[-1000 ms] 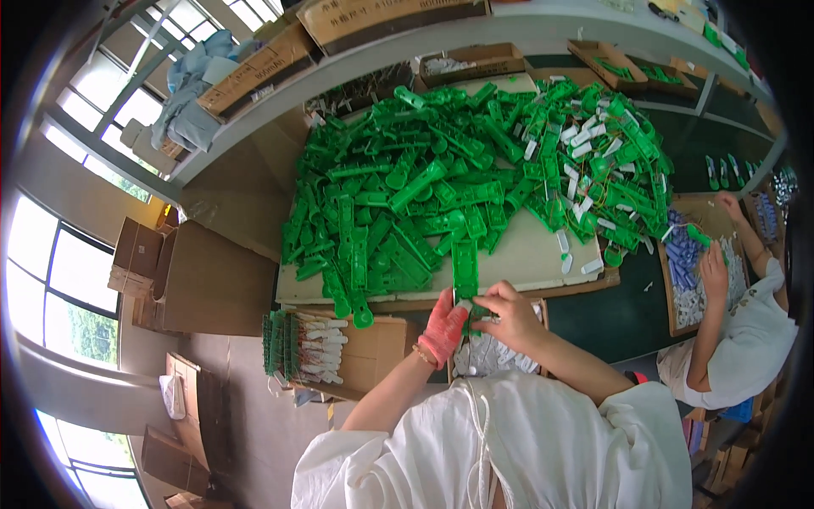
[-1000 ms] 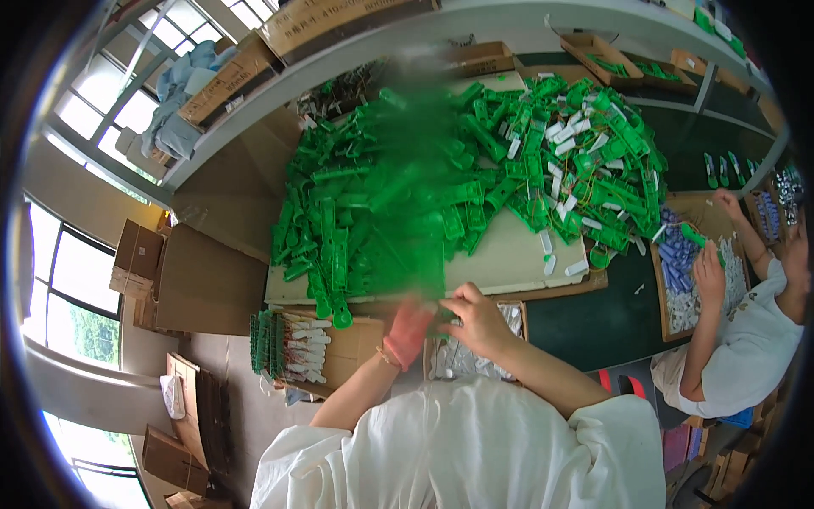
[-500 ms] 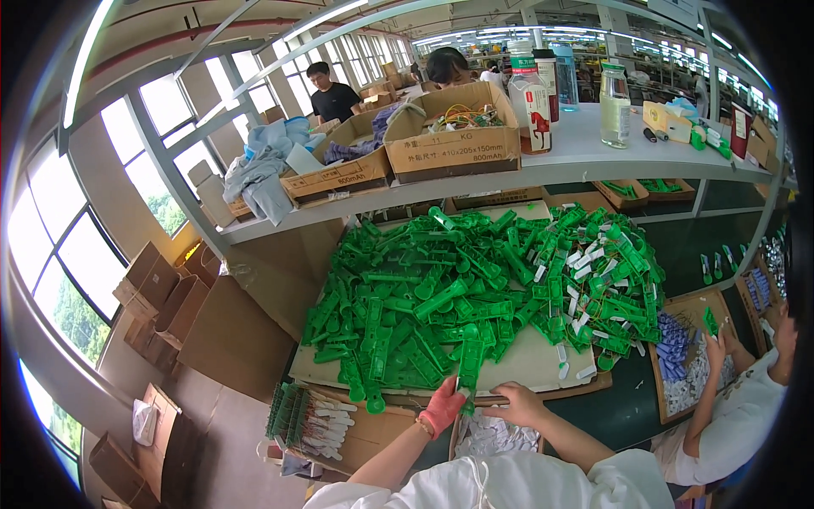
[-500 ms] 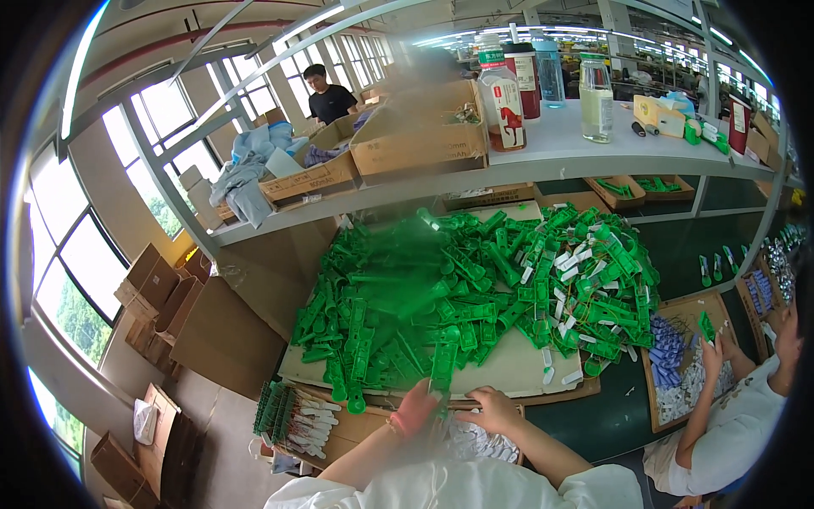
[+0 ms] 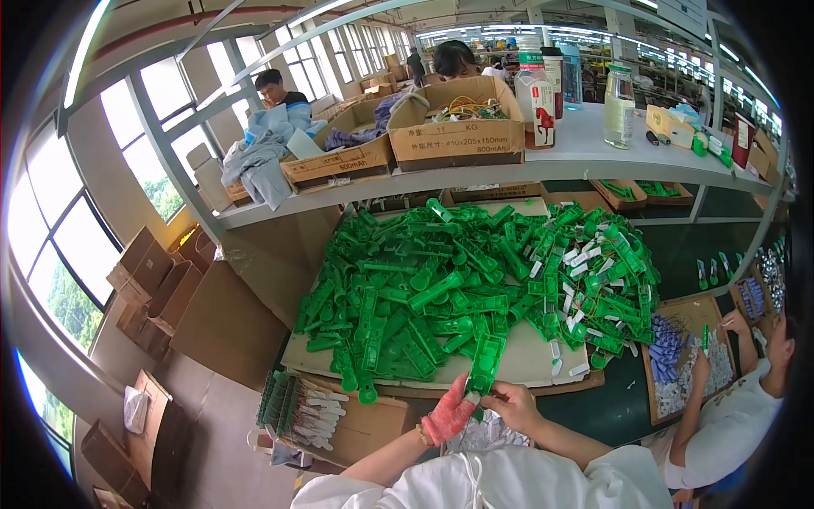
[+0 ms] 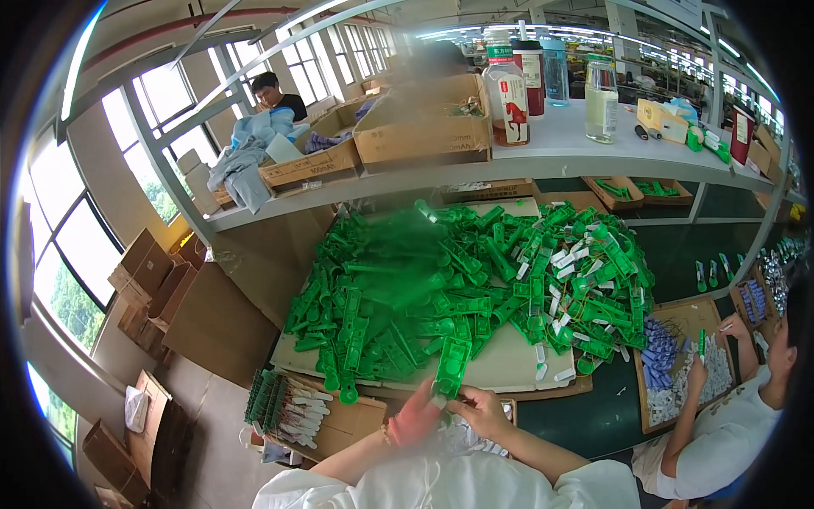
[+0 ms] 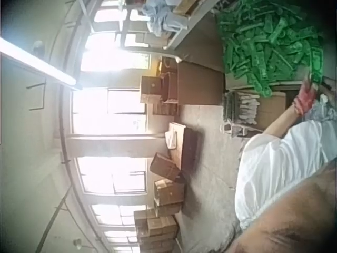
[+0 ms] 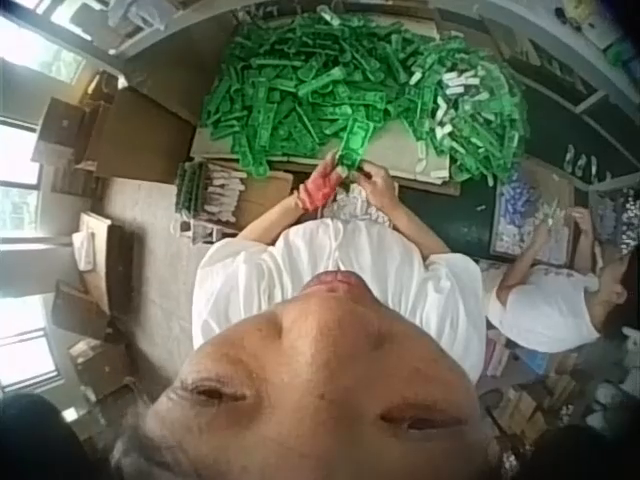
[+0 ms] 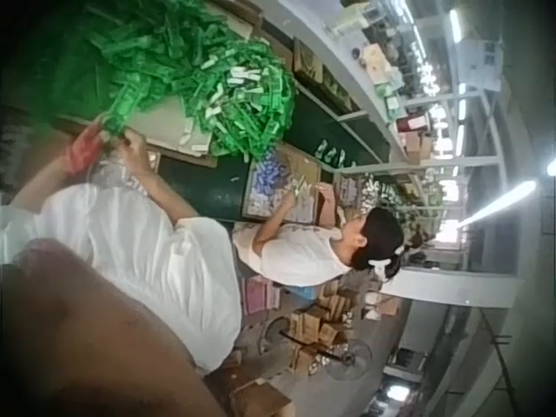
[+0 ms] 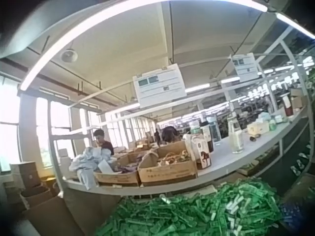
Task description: Manually inserting small white parts into green plastic light fixture housings at a factory assembly line.
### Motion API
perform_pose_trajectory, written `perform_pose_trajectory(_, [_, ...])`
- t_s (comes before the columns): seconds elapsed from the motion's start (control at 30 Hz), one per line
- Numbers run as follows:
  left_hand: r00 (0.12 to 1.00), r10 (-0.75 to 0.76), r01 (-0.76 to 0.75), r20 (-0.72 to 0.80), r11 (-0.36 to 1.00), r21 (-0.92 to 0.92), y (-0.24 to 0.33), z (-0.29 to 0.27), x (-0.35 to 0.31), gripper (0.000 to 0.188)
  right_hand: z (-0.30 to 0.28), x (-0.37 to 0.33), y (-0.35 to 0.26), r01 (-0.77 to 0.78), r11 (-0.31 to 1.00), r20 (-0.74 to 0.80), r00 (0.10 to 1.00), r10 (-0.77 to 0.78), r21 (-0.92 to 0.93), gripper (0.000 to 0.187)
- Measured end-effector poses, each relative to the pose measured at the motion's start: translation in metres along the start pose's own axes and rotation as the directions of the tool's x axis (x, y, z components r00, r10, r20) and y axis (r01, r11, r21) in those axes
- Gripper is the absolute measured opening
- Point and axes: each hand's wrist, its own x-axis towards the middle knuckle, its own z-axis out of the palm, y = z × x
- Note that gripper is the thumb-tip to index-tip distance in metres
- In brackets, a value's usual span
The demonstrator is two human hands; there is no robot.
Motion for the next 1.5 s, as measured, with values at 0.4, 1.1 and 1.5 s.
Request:
perform_pose_trajectory(0.4, [0.994, 0.106, -0.108, -0.022, 0.986, -0.124, -0.006, -0.010, 0.028, 0.043, -0.004, 0.023, -0.016, 0.109, 0.993, -0.031, 0.994, -0.108, 0.051, 0.022])
perform_pose_trajectory(1.1, [0.953, 0.290, -0.297, -0.090, 0.952, -0.070, 0.014, -0.017, 0.018, 0.049, 0.012, 0.026, -0.025, 0.325, 0.940, -0.087, 0.938, -0.334, -0.101, 0.017])
perform_pose_trajectory(1.5, [0.974, 0.210, -0.223, -0.080, 0.944, -0.244, 0.042, -0.019, 0.013, 0.052, 0.017, 0.028, -0.053, 0.206, 0.959, 0.054, 0.974, -0.220, 0.195, 0.024])
